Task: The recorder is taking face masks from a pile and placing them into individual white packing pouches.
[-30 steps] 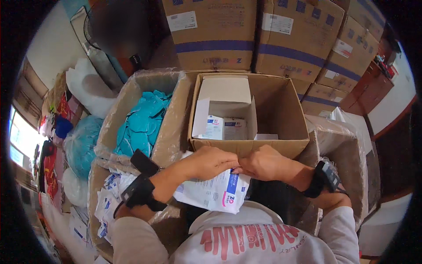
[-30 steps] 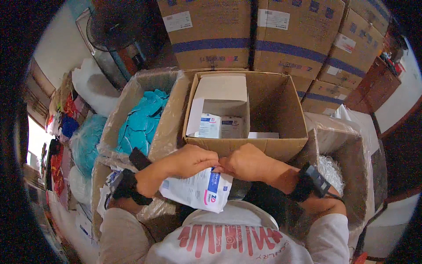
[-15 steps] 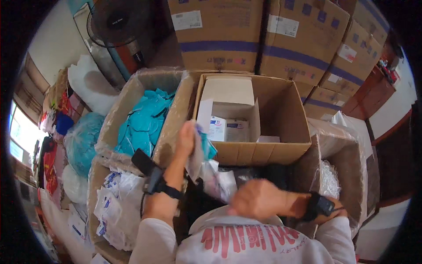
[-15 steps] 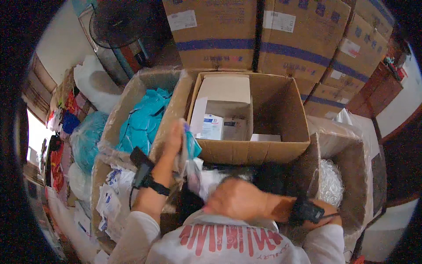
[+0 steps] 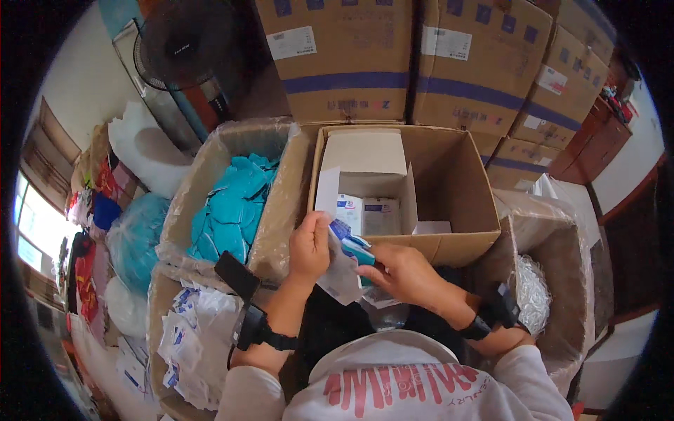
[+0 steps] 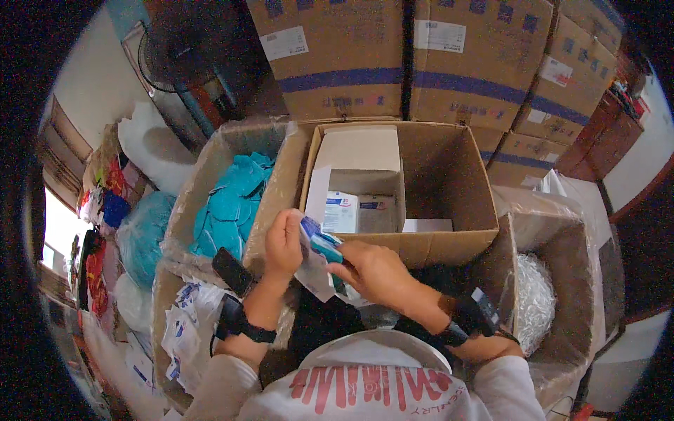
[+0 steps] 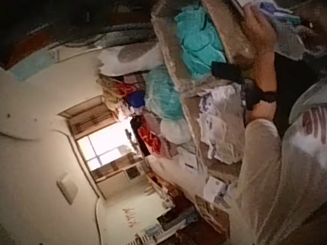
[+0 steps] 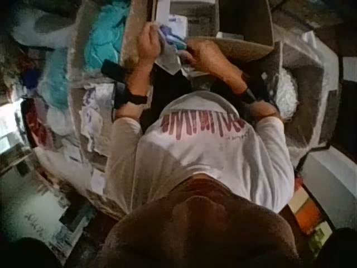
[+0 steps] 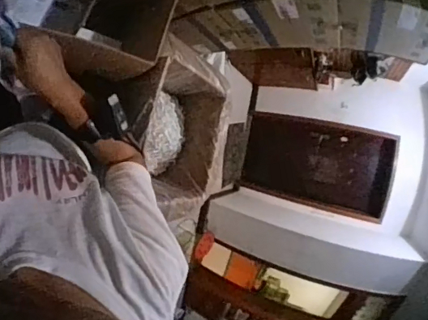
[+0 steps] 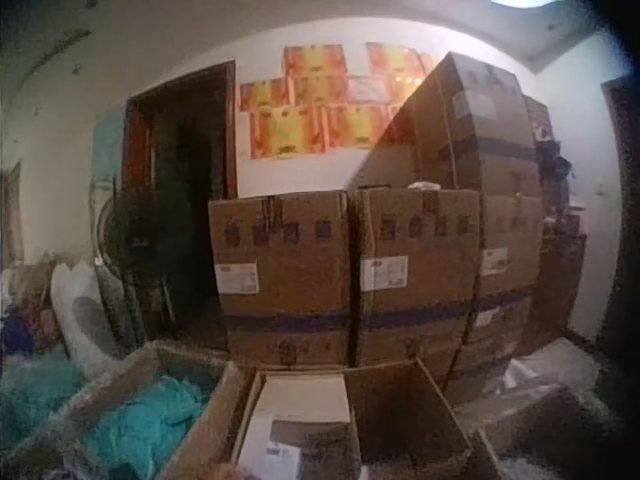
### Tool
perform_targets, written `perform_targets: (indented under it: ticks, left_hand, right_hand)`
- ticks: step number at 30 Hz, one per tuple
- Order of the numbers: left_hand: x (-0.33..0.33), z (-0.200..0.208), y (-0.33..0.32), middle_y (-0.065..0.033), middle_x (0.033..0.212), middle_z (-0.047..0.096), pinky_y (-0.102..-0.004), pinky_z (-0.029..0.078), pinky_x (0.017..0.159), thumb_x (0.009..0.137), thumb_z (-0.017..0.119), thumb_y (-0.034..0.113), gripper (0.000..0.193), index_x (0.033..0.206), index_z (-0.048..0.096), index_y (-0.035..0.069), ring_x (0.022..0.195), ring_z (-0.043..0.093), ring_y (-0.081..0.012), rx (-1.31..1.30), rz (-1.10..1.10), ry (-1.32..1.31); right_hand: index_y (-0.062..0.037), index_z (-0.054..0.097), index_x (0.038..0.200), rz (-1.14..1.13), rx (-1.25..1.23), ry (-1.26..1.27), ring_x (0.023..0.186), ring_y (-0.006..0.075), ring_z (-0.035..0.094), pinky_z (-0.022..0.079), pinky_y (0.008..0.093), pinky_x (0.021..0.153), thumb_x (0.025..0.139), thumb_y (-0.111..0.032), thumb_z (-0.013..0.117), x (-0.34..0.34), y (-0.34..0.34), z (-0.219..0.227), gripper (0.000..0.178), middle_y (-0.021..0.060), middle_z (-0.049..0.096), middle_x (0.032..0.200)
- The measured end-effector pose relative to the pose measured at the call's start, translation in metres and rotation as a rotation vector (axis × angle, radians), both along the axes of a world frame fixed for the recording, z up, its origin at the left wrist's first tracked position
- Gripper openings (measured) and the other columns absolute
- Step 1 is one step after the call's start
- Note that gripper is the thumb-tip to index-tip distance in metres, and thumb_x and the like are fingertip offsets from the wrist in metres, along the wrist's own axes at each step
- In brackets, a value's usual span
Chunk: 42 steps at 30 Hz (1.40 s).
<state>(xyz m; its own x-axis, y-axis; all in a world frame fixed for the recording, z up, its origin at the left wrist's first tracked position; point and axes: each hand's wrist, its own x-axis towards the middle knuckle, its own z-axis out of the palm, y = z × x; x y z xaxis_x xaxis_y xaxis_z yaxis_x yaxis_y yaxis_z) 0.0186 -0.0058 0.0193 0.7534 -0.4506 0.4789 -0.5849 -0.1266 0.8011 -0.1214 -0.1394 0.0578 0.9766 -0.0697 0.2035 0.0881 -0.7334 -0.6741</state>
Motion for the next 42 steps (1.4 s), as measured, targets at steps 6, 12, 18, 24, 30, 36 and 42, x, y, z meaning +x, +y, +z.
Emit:
perform_targets:
  ticks: [6,12,18,24,30,36,42]
  left_hand:
    - [0.019,-0.02,0.018,-0.0112,0.072,0.056,-0.0314,0.042,0.06,0.093,0.039,0.019,0.024,0.091,0.053,0.0,0.067,0.054,-0.0209,-0.103,0.336,-0.034]
    - [0.021,-0.01,0.03,0.0006,0.071,0.045,-0.022,0.035,0.058,0.095,0.034,0.02,0.025,0.083,0.049,0.004,0.065,0.04,-0.0083,-0.256,0.211,-0.084]
    - [0.005,0.011,0.024,-0.0047,0.071,0.05,-0.024,0.039,0.06,0.093,0.036,0.018,0.024,0.083,0.051,0.002,0.066,0.048,-0.0127,-0.28,0.16,-0.069]
    - [0.005,-0.002,0.037,-0.0066,0.068,0.054,-0.0258,0.041,0.058,0.093,0.04,0.019,0.023,0.086,0.052,0.0,0.062,0.051,-0.0129,-0.173,0.22,-0.058]
    - [-0.006,0.005,0.063,-0.004,0.061,0.045,-0.0264,0.037,0.053,0.093,0.041,0.02,0.023,0.085,0.051,0.001,0.057,0.042,-0.0111,-0.141,0.327,0.036]
    - [-0.006,0.007,0.096,-0.0057,0.057,0.044,-0.0277,0.036,0.05,0.093,0.04,0.021,0.024,0.085,0.052,0.001,0.052,0.042,-0.013,-0.13,0.425,-0.004]
    - [-0.011,-0.018,0.115,-0.0161,0.059,0.05,-0.0325,0.039,0.05,0.092,0.042,0.022,0.023,0.091,0.053,0.002,0.051,0.05,-0.0209,-0.065,0.529,0.072]
  right_hand:
    - [-0.0034,0.056,0.098,-0.324,0.771,-0.588,0.077,0.0162,0.054,0.044,0.0286,0.067,0.081,-0.008,0.055,-0.004,-0.042,-0.006,0.018,0.0022,0.055,0.084]
    - [-0.0057,0.056,0.101,-0.202,1.109,-0.31,0.08,0.0105,0.051,0.043,0.0258,0.07,0.086,-0.016,0.049,-0.022,-0.113,0.024,0.019,0.0005,0.055,0.091]
    - [-0.0024,0.053,0.089,0.045,0.217,0.078,0.075,0.0278,0.059,0.045,0.0394,0.066,0.087,-0.035,0.049,-0.001,-0.035,0.02,0.033,0.0164,0.059,0.078]
    - [-0.0069,0.054,0.079,0.111,-0.112,-0.181,0.066,0.0354,0.056,0.043,0.0445,0.057,0.083,-0.026,0.053,0.019,-0.004,0.006,0.019,0.0144,0.057,0.07]
    - [-0.0072,0.057,0.081,0.034,0.06,-0.275,0.064,0.0333,0.056,0.044,0.0417,0.054,0.082,-0.023,0.057,0.037,0.019,0.01,0.016,0.0132,0.056,0.067]
    - [-0.0075,0.058,0.083,0.263,-0.071,-0.15,0.065,0.0327,0.057,0.045,0.04,0.055,0.08,-0.026,0.059,0.051,0.04,0.015,0.018,0.0132,0.058,0.07]
    - [-0.0035,0.059,0.082,0.22,-0.149,-0.336,0.063,0.0268,0.057,0.045,0.0356,0.055,0.079,-0.019,0.062,0.065,0.059,0.01,0.016,0.0115,0.058,0.068]
